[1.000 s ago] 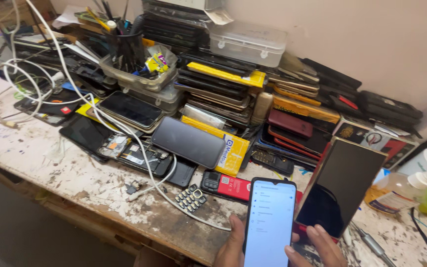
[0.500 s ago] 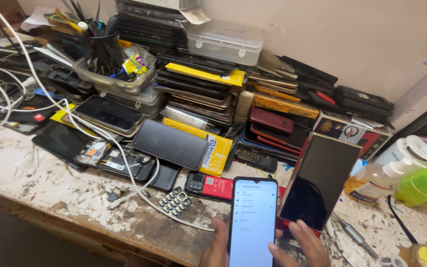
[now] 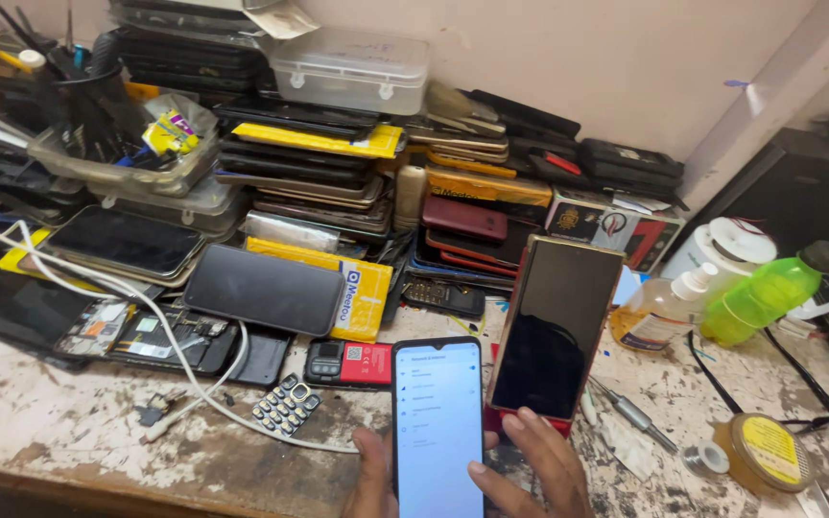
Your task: The person navigates a smartphone's settings, then uses a metal prying tool to open the phone's back cover. They remove the cover, exposing the battery and internal components, and place the cover on the workbench.
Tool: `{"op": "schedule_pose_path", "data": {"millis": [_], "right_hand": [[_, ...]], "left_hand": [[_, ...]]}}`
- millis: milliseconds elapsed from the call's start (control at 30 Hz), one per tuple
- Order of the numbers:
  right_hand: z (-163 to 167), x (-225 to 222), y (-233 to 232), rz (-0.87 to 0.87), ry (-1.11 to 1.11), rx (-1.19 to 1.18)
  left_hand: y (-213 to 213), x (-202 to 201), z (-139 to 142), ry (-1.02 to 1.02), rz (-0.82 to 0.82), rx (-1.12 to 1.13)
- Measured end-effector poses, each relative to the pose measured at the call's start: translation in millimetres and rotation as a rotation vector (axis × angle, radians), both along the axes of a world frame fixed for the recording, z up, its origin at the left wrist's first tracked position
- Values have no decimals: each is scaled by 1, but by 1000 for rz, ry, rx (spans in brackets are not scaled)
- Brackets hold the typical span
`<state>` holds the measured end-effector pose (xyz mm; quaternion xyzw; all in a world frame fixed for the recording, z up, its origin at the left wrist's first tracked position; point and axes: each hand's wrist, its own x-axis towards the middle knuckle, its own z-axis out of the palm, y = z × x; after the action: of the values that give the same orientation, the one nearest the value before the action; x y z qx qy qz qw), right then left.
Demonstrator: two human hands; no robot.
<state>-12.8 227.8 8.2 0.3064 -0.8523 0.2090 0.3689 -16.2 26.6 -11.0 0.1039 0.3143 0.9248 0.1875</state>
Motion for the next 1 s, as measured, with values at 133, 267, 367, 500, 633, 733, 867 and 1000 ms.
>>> {"op": "schedule_pose_path", "data": {"millis": [133,267,367,500,633,733,867,1000], "right_hand": [[-2,1,-2,-13,9,-8],[-4,2,0,6,-30,6],[-5,1,3,24,-58,13],[-6,0,7,56,-72,17],[-7,-2,7,62,-57,8],[-7,-3,7,81,-57,13],[-8,-3,7,72,-74,10],[-8,-3,10,104,-62,22]], "left_hand": [[-1,-4,-2,92,-22,-5],[-2,-7,-3,103,-18,-84],[-1,-5,-4,100,2,-75],[1,-4,-4,100,20,-70],[2,-5,-4,93,10,-54],[1,-6,-3,88,-1,-75],[0,-5,-2,79,-3,-85],[-1,-2,0,75,-31,-28]]}}
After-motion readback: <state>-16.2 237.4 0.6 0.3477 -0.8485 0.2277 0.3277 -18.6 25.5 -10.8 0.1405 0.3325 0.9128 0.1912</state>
